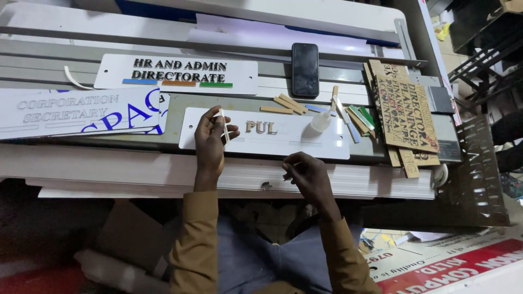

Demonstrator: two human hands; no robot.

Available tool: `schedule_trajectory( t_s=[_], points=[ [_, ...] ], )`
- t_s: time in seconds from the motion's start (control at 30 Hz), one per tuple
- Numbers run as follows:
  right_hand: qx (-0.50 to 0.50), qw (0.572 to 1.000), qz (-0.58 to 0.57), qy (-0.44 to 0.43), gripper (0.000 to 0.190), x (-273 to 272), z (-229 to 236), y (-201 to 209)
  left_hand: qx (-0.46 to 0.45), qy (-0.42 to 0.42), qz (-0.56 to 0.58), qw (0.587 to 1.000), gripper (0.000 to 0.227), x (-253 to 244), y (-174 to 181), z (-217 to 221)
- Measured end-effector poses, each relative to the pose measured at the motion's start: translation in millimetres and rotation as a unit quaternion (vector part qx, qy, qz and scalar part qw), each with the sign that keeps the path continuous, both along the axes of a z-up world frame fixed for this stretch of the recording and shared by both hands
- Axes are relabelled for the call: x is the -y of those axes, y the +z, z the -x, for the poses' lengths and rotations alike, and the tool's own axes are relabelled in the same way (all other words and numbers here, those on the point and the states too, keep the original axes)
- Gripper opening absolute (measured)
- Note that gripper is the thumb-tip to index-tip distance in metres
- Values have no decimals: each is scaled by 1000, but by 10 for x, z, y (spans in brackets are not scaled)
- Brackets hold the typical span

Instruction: The person applies glue from a small bottle to the back of individual letters and places them onto a white rectangular board. They then apply glue to a long, thin orange strip and attach it horizontally below the letters on the board.

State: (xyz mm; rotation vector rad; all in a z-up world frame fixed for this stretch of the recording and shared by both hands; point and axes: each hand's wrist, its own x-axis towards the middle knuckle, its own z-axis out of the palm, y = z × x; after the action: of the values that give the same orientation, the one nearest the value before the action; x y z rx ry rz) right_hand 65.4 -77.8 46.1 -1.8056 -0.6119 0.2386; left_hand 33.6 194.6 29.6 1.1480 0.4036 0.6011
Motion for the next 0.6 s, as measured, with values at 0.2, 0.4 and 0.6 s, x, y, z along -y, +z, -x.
schedule_trajectory(
  t_s=[0.2, 0.4, 0.6],
  points=[
    [106, 993, 39, -39, 12, 36, -136, -366, 27, -46, 93, 994, 40, 69, 86, 124],
    [66, 997, 6, -34, 13, 20, -89, -338, 19, -52, 107, 993, 39, 91, -119, 153],
    [-150, 961, -222, -69, 14, 37, -132, -524, 2, -86, 48, 995, 42, 325, -99, 235]
  ],
)
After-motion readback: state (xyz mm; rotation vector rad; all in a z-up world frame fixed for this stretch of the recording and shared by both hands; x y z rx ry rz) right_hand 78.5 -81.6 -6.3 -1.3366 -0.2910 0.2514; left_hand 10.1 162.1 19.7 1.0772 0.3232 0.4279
